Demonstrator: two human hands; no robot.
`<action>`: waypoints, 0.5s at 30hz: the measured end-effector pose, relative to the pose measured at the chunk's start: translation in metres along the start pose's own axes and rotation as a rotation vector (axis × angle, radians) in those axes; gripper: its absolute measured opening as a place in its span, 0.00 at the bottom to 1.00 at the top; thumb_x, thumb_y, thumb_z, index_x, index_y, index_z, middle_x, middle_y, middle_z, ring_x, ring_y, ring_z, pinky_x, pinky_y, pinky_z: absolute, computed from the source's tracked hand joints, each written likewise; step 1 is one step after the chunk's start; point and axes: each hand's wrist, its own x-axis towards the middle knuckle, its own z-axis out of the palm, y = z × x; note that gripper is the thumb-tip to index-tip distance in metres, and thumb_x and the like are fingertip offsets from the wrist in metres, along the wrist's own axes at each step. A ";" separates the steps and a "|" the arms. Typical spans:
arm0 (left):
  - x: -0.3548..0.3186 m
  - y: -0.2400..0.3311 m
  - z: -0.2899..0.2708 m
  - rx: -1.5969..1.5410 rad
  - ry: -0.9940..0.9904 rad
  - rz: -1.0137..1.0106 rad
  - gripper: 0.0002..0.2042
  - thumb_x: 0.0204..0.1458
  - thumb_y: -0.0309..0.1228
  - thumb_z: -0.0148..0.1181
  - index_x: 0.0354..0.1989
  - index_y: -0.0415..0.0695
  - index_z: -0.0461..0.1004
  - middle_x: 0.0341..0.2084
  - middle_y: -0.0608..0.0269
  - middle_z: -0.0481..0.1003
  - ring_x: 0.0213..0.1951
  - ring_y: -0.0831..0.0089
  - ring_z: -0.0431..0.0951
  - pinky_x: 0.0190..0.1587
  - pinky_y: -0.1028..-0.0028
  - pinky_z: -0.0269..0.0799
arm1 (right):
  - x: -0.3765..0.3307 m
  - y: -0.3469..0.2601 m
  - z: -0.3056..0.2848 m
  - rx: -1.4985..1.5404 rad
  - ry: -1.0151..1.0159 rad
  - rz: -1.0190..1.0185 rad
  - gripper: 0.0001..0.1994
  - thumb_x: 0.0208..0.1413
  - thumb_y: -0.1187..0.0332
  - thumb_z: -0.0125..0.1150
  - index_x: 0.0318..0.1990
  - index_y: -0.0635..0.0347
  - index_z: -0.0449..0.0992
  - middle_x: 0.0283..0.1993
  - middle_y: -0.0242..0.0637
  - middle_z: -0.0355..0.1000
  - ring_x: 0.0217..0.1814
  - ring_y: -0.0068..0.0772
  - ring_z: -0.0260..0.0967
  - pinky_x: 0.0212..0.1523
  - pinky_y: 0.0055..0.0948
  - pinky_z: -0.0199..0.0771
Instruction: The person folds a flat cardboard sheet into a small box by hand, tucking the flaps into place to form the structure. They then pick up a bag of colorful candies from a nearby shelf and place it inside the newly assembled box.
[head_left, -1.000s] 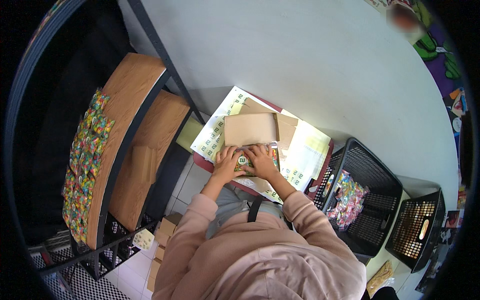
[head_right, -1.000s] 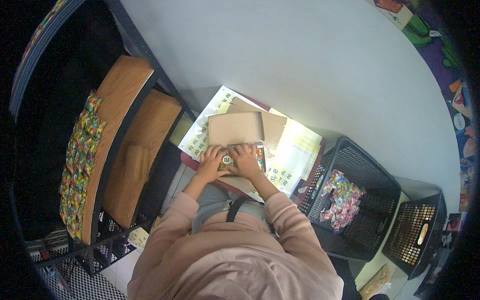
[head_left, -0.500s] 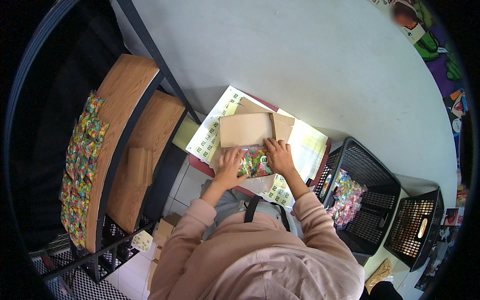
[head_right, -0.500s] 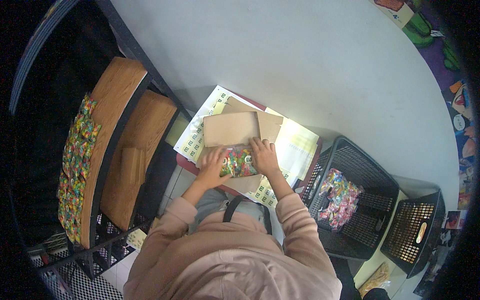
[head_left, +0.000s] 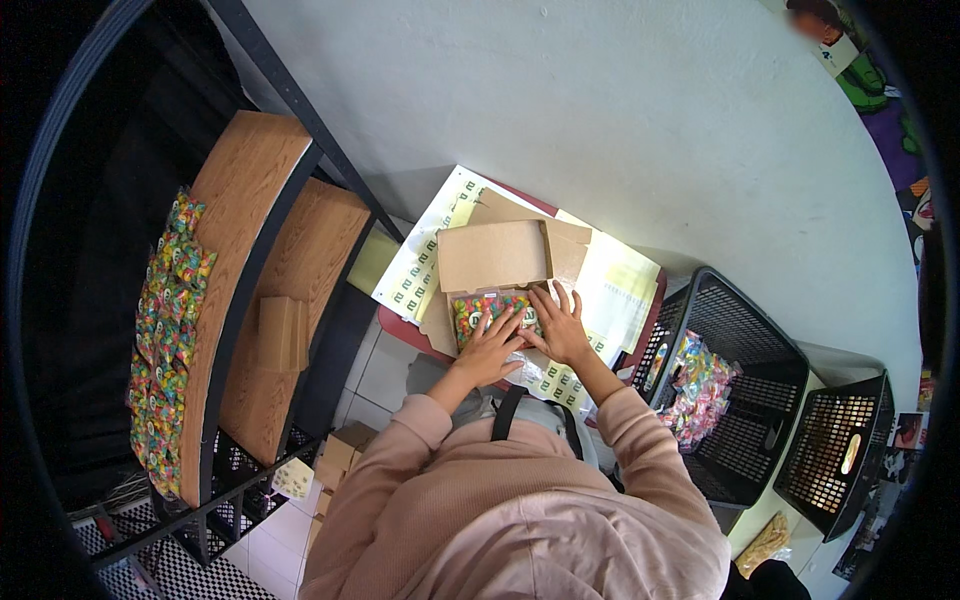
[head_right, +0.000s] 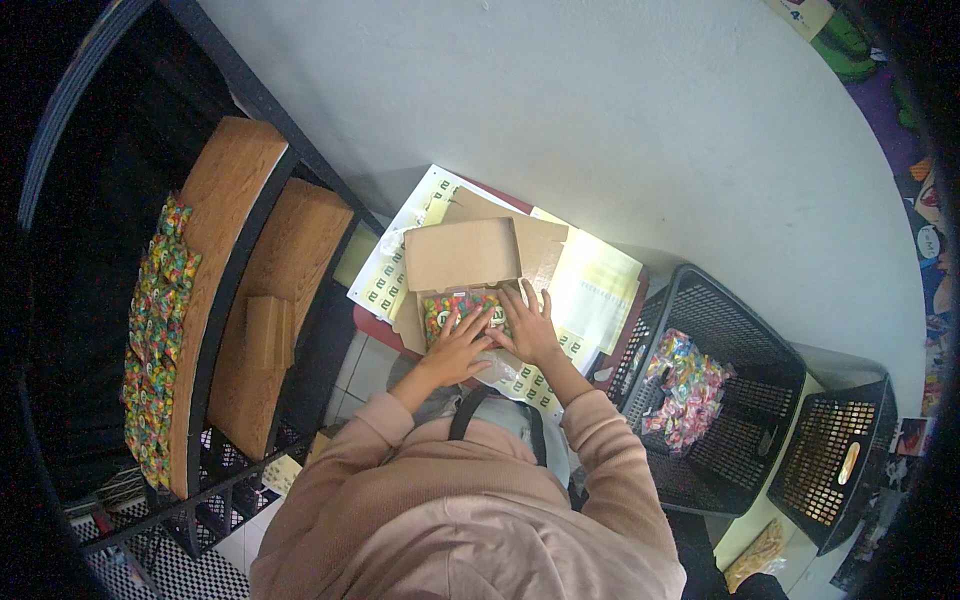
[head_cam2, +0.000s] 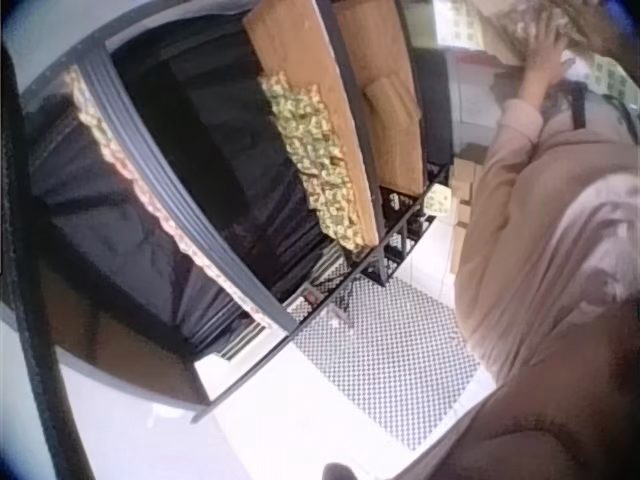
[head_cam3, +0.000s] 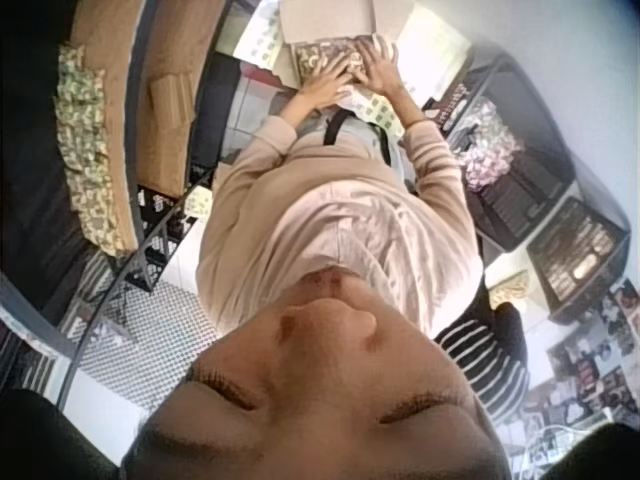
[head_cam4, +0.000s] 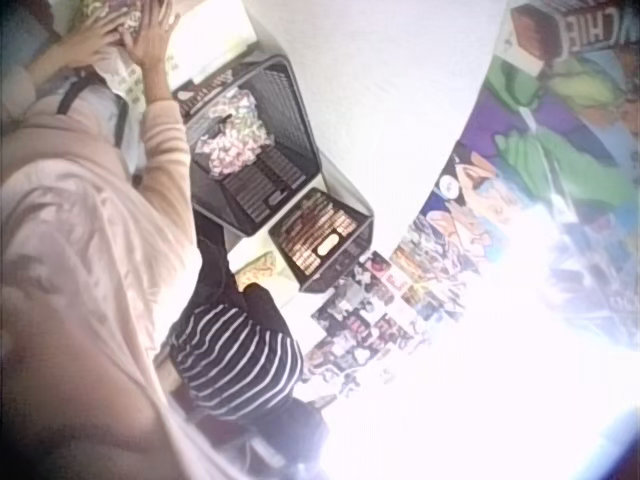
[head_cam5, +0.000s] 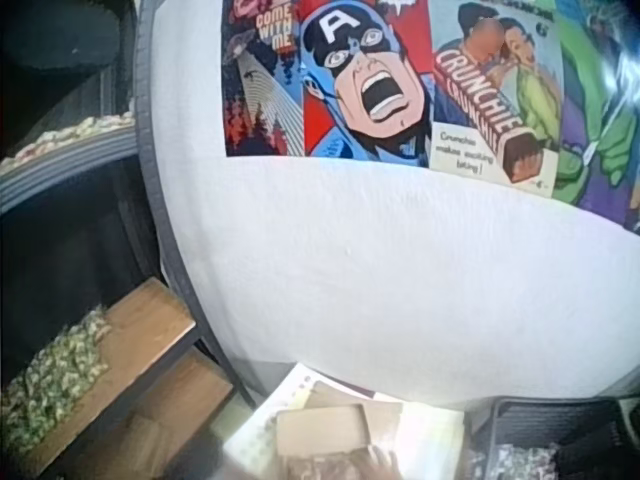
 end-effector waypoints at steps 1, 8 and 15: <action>-0.001 -0.001 0.001 -0.011 0.020 0.006 0.26 0.45 0.46 0.52 0.52 0.47 0.61 0.60 0.57 0.45 0.62 0.63 0.40 0.60 0.55 0.27 | -0.001 0.000 0.002 -0.002 -0.008 0.009 0.32 0.48 0.44 0.41 0.55 0.57 0.57 0.60 0.37 0.49 0.65 0.44 0.35 0.59 0.55 0.31; -0.011 -0.014 -0.007 -0.327 0.663 -0.255 0.27 0.43 0.34 0.55 0.52 0.37 0.56 0.52 0.49 0.54 0.54 0.53 0.52 0.55 0.55 0.41 | 0.005 0.004 0.001 -0.005 0.081 0.065 0.22 0.49 0.52 0.48 0.51 0.49 0.64 0.57 0.41 0.51 0.59 0.48 0.45 0.56 0.50 0.43; 0.013 -0.097 -0.027 -1.158 0.859 -0.773 0.30 0.47 0.33 0.53 0.55 0.34 0.47 0.46 0.46 0.62 0.48 0.64 0.63 0.49 0.72 0.61 | 0.010 0.012 -0.004 0.264 0.397 0.088 0.23 0.44 0.61 0.57 0.49 0.54 0.65 0.52 0.46 0.56 0.53 0.49 0.52 0.52 0.43 0.52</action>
